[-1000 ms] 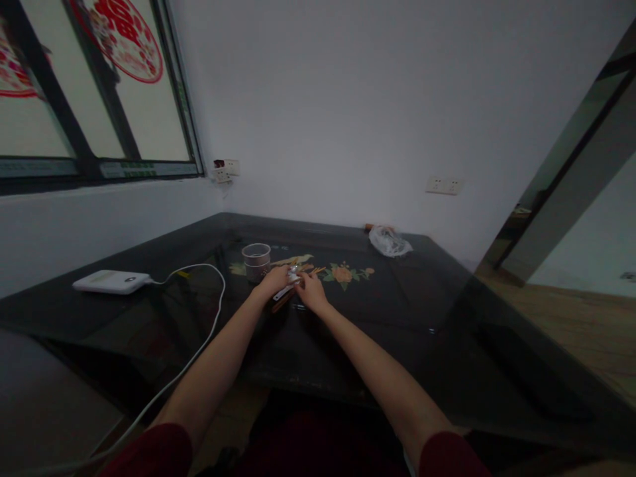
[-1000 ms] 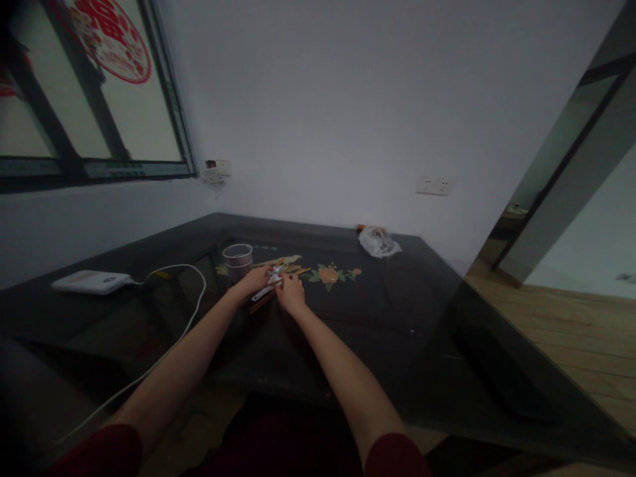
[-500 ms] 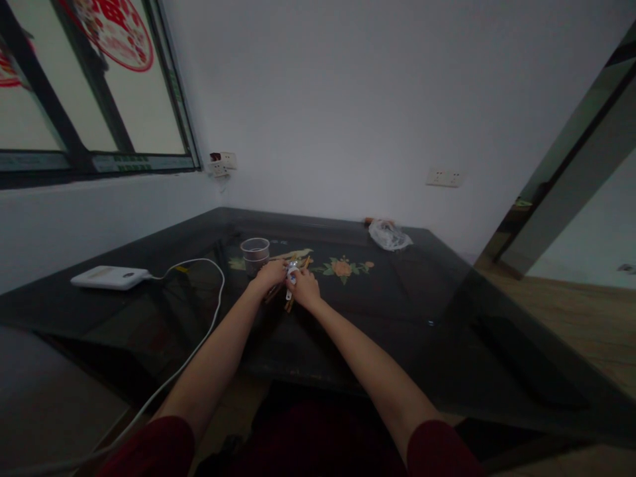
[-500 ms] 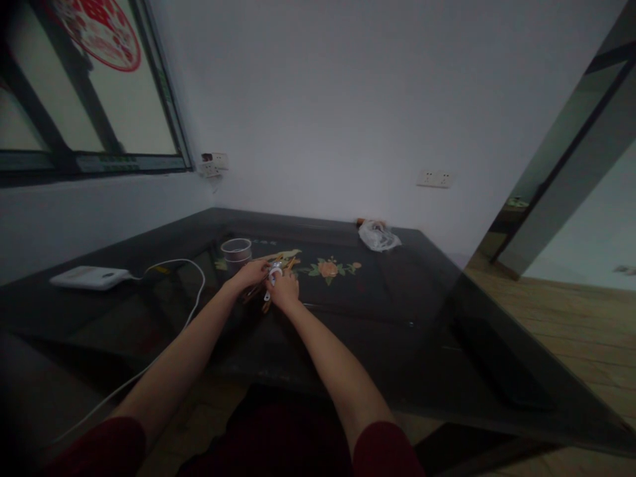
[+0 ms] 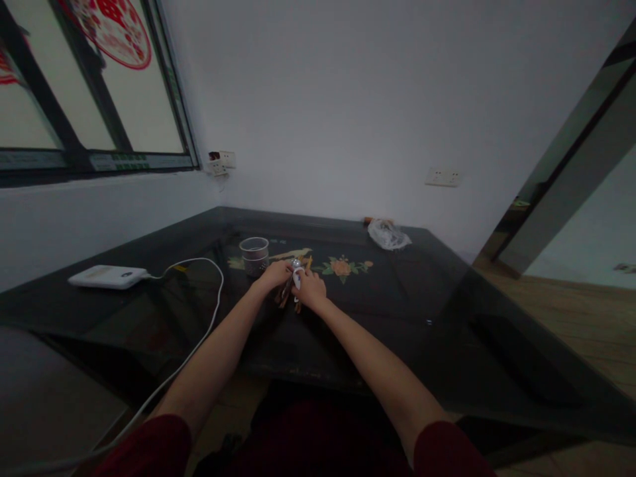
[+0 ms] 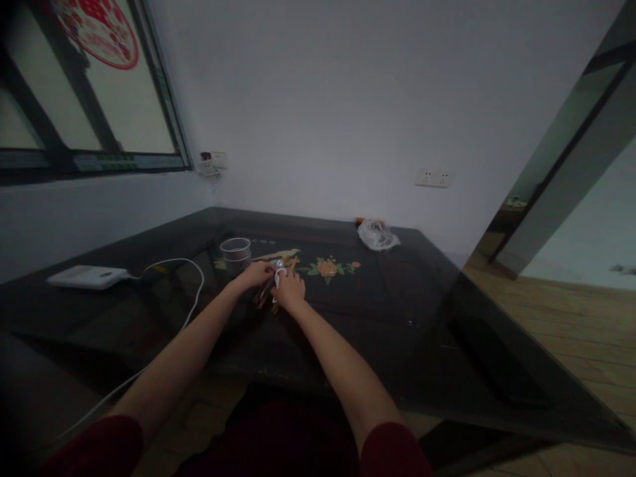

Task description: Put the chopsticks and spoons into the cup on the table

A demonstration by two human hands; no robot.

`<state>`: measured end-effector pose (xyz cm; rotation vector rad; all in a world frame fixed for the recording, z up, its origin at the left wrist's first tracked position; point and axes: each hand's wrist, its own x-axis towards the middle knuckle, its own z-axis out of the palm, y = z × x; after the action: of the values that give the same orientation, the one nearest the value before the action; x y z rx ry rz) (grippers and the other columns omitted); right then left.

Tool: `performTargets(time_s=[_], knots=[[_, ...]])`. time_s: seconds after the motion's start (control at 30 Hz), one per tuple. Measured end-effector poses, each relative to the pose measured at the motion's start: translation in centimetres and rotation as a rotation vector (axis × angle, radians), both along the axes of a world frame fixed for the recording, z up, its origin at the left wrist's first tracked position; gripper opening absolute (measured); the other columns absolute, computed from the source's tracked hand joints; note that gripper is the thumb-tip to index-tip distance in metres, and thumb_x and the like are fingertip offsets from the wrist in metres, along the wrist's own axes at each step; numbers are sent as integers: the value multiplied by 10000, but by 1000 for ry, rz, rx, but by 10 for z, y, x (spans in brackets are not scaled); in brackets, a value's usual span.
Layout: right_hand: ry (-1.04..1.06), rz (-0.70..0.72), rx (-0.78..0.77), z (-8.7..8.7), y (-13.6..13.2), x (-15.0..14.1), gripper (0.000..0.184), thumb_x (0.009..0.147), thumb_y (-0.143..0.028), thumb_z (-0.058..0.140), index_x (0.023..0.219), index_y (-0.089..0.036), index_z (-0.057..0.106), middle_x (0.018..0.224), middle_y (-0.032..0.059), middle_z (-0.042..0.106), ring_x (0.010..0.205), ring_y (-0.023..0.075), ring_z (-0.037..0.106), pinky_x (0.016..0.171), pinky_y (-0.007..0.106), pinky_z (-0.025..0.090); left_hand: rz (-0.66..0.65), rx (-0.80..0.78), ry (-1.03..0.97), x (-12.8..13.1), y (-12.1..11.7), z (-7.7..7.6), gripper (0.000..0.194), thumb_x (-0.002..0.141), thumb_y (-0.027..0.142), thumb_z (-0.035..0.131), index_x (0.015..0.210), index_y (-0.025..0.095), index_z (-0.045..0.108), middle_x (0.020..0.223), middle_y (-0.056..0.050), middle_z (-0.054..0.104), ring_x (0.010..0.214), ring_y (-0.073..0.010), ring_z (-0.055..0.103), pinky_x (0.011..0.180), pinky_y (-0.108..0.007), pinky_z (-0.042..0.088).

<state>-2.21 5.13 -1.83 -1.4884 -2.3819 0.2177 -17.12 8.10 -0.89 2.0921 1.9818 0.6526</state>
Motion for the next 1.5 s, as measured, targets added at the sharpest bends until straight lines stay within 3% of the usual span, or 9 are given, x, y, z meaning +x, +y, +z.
performTargets(time_s=[0.1,0.33,0.7,0.87,1.17,1.37,1.5], knots=[[-30,7,-7,1,2,11,433,806,-370,547,1207,-231,460,1257,111,519,1134,283,469,869,401,387,-21,-73,8,8,-2,0,258,736,190,544,923,204,721,861,-54,722,845,-213,667,784,-277,501],[-66,7,-11,2,4,50,420,816,-369,550,1209,-242,470,1239,98,532,1112,271,492,864,387,394,-139,-92,-218,37,-8,-6,263,732,230,580,963,161,685,897,-43,715,773,-177,665,674,-252,529],[-123,-3,-26,4,-9,130,423,843,-345,524,1247,-230,468,1274,104,511,1106,264,501,852,357,400,-492,148,-231,94,-28,-26,277,759,130,575,1022,154,658,1047,-72,659,975,-176,596,876,-288,473],[-125,-3,-6,2,-16,152,413,854,-353,506,1244,-220,476,1261,100,527,1097,266,515,845,345,405,-605,230,-217,112,-39,-29,256,813,185,566,1059,182,634,1106,-77,628,1059,-184,559,962,-333,430],[-62,-68,-41,1,-19,186,401,833,-309,551,1220,-216,505,1251,87,531,1106,239,515,865,318,398,-658,187,-112,151,-41,-24,295,834,238,549,1116,166,597,1163,-100,574,1090,-199,539,983,-342,422],[-15,-179,-70,6,-9,212,295,855,-253,507,1139,-204,567,1170,94,577,1069,219,551,857,294,401,-654,201,-99,194,-37,-28,306,828,225,530,1119,150,588,1165,-113,571,1078,-209,540,977,-343,431],[48,-226,-41,7,-3,225,269,853,-242,511,1099,-185,602,1132,96,601,1044,204,574,869,275,405,-663,236,-76,209,-39,-32,317,836,212,510,1143,157,569,1148,-104,570,1079,-210,527,982,-356,424]])
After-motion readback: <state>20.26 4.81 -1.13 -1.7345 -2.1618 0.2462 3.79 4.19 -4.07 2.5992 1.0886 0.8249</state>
